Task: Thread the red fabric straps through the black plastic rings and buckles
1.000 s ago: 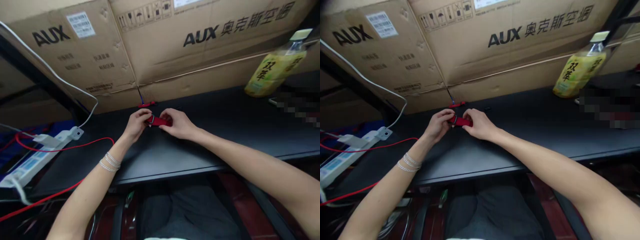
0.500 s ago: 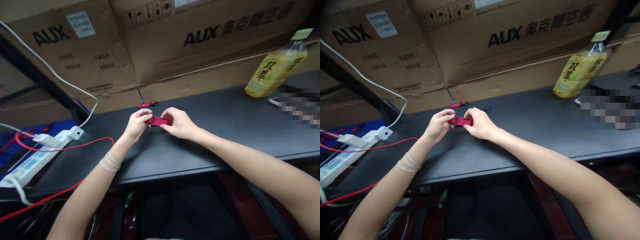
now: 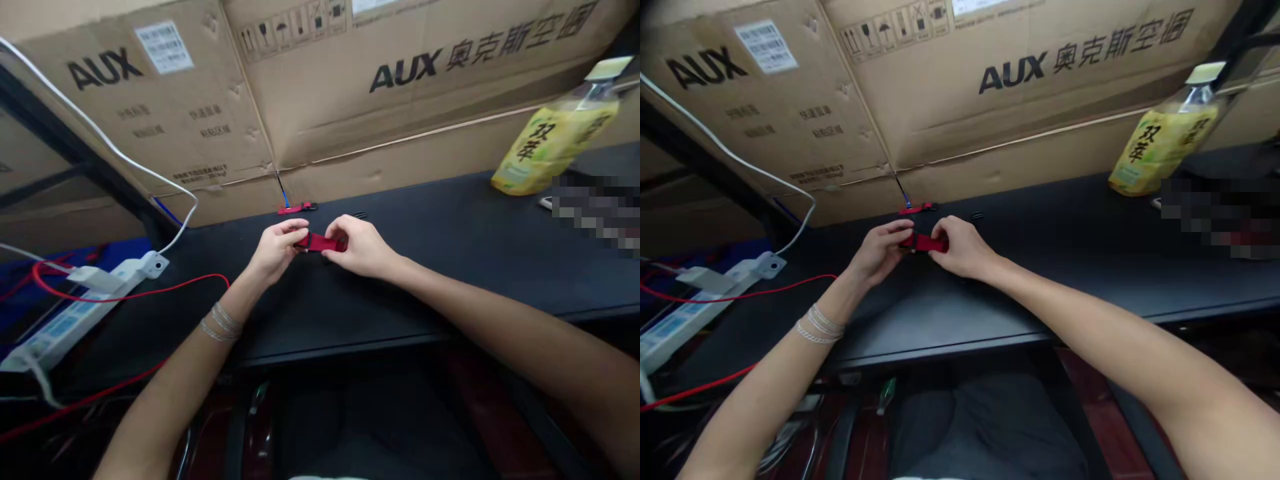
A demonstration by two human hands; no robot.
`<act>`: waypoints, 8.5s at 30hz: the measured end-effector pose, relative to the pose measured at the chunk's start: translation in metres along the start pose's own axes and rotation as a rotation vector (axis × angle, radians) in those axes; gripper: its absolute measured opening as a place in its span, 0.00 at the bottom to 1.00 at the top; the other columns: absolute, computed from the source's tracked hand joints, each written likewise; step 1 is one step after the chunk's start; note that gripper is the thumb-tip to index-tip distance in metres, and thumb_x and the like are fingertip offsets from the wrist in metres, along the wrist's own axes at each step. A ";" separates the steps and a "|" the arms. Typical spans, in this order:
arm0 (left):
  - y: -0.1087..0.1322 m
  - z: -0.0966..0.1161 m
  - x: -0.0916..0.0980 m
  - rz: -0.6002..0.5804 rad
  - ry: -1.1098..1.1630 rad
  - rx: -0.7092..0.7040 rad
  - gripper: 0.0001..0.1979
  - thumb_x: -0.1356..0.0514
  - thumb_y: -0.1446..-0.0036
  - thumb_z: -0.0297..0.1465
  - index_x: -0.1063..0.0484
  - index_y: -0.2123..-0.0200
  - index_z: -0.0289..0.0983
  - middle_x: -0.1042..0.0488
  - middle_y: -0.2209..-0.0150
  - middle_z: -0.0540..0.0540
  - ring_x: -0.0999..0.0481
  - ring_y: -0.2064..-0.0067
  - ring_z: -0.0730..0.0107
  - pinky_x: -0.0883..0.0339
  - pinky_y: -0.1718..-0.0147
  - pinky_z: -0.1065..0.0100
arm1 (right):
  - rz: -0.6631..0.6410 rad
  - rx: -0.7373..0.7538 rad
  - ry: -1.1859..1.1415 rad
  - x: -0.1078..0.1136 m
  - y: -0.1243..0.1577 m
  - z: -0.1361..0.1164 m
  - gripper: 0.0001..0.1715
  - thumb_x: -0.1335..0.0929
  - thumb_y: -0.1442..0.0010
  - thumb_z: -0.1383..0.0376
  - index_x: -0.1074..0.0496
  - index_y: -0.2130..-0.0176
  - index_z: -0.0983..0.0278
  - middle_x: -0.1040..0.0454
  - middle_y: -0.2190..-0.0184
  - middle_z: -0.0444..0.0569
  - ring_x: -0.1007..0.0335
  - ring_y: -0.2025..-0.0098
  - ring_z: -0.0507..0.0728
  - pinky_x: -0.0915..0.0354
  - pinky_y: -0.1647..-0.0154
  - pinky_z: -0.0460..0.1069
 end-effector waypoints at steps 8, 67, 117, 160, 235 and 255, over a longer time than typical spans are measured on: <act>-0.001 0.001 0.001 0.005 0.017 -0.014 0.16 0.30 0.64 0.26 0.28 0.68 0.30 0.27 0.76 0.50 0.27 0.74 0.74 0.32 0.72 0.70 | -0.001 -0.063 -0.022 -0.001 -0.001 0.002 0.08 0.29 0.52 0.69 0.30 0.67 0.67 0.27 0.69 0.48 0.32 0.68 0.53 0.38 0.65 0.47; -0.002 -0.003 0.002 -0.254 -0.546 -0.177 0.17 0.33 0.54 0.36 0.29 0.63 0.32 0.28 0.70 0.49 0.32 0.76 0.78 0.35 0.77 0.73 | -0.400 -0.388 -0.445 -0.003 -0.010 0.032 0.13 0.29 0.52 0.63 0.21 0.69 0.70 0.25 0.77 0.47 0.37 0.76 0.49 0.41 0.73 0.45; 0.003 0.007 -0.002 -0.085 -1.057 -0.364 0.07 0.41 0.51 0.33 0.30 0.70 0.35 0.29 0.71 0.49 0.34 0.70 0.71 0.40 0.67 0.69 | -0.365 -0.485 -0.656 -0.001 -0.009 0.027 0.08 0.31 0.45 0.68 0.23 0.65 0.71 0.23 0.73 0.49 0.29 0.75 0.49 0.31 0.69 0.45; 0.004 -0.001 0.000 -0.135 -0.969 -0.293 0.12 0.39 0.48 0.36 0.25 0.65 0.34 0.25 0.76 0.48 0.27 0.78 0.71 0.33 0.76 0.72 | -0.408 -0.422 -0.620 -0.010 -0.008 0.027 0.15 0.29 0.56 0.74 0.23 0.64 0.70 0.22 0.72 0.48 0.29 0.71 0.51 0.32 0.66 0.45; 0.003 -0.009 -0.003 -0.146 -0.777 -0.185 0.12 0.37 0.50 0.36 0.28 0.69 0.32 0.27 0.79 0.48 0.28 0.79 0.72 0.34 0.79 0.73 | -0.448 -0.456 -0.690 -0.015 -0.002 0.022 0.13 0.28 0.53 0.72 0.24 0.63 0.71 0.23 0.73 0.48 0.28 0.71 0.52 0.27 0.67 0.47; 0.006 -0.005 -0.007 -0.107 -0.855 -0.292 0.12 0.38 0.48 0.38 0.28 0.69 0.34 0.26 0.75 0.48 0.26 0.77 0.71 0.33 0.76 0.71 | -0.389 -0.364 -0.547 -0.019 -0.002 0.014 0.06 0.32 0.43 0.70 0.25 0.66 0.70 0.22 0.72 0.50 0.27 0.74 0.51 0.29 0.71 0.45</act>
Point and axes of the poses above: each hand's wrist, its own y-axis away from the middle knuckle, its own x-axis out of the back of the hand, z = x × y, the point moved 4 cm from there along -y, towards the middle knuckle
